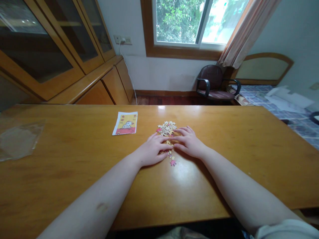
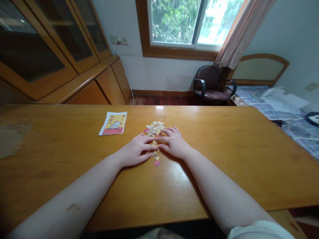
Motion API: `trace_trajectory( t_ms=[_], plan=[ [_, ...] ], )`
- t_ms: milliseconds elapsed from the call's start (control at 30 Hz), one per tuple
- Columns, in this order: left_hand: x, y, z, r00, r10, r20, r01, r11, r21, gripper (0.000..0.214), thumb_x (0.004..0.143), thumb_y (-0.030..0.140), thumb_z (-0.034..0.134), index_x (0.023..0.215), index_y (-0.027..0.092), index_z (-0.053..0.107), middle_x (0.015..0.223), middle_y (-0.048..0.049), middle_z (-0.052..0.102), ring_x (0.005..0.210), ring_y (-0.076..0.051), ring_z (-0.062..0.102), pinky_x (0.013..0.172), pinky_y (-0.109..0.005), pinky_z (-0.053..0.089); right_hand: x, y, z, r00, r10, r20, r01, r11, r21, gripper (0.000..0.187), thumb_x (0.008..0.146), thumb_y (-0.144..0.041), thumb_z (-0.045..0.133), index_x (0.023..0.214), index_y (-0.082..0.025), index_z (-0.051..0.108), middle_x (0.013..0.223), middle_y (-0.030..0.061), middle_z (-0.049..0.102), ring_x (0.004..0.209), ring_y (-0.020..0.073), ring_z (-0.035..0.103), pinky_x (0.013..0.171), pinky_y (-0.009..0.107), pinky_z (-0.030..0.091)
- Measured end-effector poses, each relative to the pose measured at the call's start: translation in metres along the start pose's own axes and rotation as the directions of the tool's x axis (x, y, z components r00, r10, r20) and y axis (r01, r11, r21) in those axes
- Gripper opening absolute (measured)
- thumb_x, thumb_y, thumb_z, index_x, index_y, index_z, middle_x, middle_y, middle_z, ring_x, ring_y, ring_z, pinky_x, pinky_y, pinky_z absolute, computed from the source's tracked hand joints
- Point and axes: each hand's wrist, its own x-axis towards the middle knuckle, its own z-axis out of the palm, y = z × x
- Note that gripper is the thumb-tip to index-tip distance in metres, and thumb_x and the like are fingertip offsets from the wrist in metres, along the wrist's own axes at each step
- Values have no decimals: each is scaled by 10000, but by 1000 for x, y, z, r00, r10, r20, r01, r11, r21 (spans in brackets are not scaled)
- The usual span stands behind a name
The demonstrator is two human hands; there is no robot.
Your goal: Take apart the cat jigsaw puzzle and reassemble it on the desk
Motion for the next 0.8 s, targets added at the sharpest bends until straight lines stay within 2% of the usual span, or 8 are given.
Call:
trace_trajectory(
  t_ms=[67,133,267,367,467,567,633,800],
  plan=[
    [1,-1,0,999,-26,-23,26,1000,4,300,893,298,528,1160,307,664,1292,-45,610,1214,-245,516,1155,-532,232,-1,-3,1,998,-23,54,23,1000,8,327,921,-473,541,1208,-373,662,1423,50,501,1342,314,368,1121,619,179],
    [1,-2,2,997,-67,-49,67,998,13,290,887,288,519,1145,260,648,1240,-57,635,1191,-240,530,1155,-518,238,-2,-3,1,998,0,68,-1,1000,18,302,926,-464,533,1170,-369,684,1438,44,489,1370,326,335,1118,646,161],
    [1,-4,3,993,-95,-65,96,995,6,259,874,261,512,1105,229,625,1176,-56,657,1149,-229,553,1149,-497,250,-1,6,1,998,70,-7,-70,998,10,256,939,-403,520,991,-302,749,1304,44,607,1315,313,407,1121,634,184],
    [2,-3,2,995,-82,-62,82,997,-15,220,871,242,514,1053,226,636,1088,-41,680,1070,-217,585,1120,-465,298,1,10,2,980,175,-91,-178,983,-31,266,936,-362,523,869,-247,754,1159,61,682,1240,302,478,1124,617,196],
    [3,-3,2,996,-57,-64,55,998,-24,195,868,215,512,1004,217,652,1007,-37,691,983,-204,598,1032,-404,397,1,8,3,972,209,-109,-216,975,-56,250,931,-374,532,938,-248,748,1187,69,667,1249,302,471,1131,613,185],
    [3,-5,3,992,-65,-112,66,998,6,219,868,208,514,1032,210,660,1065,-55,679,1025,-217,579,994,-397,428,0,4,3,990,138,-32,-140,987,-73,337,919,-464,536,1176,-303,685,1395,73,532,1357,342,351,1127,645,147],
    [2,-8,5,982,-102,-160,110,993,40,258,866,226,528,1090,207,657,1164,-72,652,1106,-239,550,1025,-430,408,0,2,3,994,111,16,-110,991,-74,388,916,-501,529,1248,-337,643,1458,69,466,1391,365,295,1118,666,131],
    [2,-14,10,949,-241,-205,265,960,95,348,858,269,551,1186,198,643,1302,-100,588,1214,-285,492,1070,-491,367,0,3,1,993,122,3,-122,992,-35,283,932,-464,518,1069,-347,737,1340,30,580,1352,336,366,1133,641,134]
  ],
)
